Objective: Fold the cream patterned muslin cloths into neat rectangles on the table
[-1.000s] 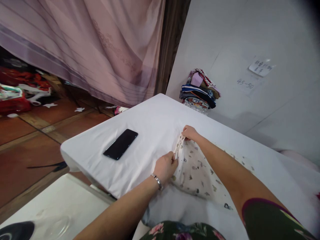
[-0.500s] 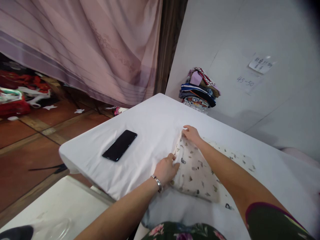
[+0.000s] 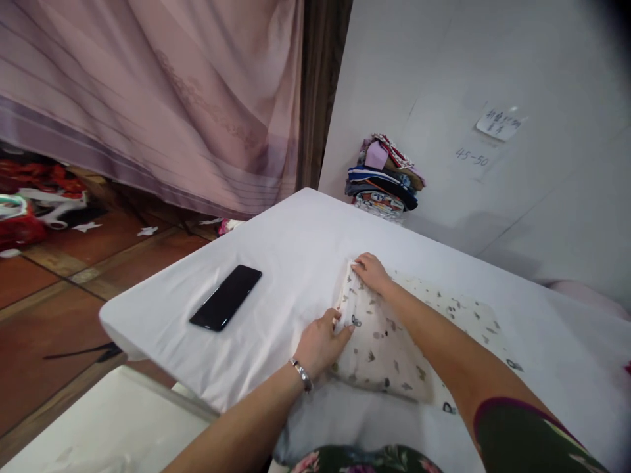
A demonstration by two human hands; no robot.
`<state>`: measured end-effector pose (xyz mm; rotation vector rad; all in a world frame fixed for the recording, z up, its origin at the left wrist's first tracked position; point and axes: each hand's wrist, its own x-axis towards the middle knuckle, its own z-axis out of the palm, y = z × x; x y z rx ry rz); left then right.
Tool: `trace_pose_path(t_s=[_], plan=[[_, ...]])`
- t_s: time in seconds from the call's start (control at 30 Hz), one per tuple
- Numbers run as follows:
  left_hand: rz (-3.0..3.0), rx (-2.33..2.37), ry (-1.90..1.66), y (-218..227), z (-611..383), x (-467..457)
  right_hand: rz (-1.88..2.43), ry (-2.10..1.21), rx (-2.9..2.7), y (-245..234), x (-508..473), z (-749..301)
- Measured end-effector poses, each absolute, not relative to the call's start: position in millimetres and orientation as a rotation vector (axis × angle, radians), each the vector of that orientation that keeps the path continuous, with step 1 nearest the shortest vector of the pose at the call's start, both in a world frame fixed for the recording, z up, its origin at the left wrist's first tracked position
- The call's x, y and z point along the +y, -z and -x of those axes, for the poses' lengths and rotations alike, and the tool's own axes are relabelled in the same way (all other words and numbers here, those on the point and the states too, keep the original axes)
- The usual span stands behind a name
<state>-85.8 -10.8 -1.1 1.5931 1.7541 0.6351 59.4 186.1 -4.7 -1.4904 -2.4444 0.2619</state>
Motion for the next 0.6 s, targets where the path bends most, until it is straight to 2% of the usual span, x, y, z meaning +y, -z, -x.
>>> trace_pose_path(t_s=[0.3,0.6], plan=[[-1.638,1.773,-0.541,1,89,-19,1.676,-0.238,-2.31,17,185,-54],[-1.636,1.889,-0.401,3,89,-17,1.626,-0.211,-2.283,15,183,-51]])
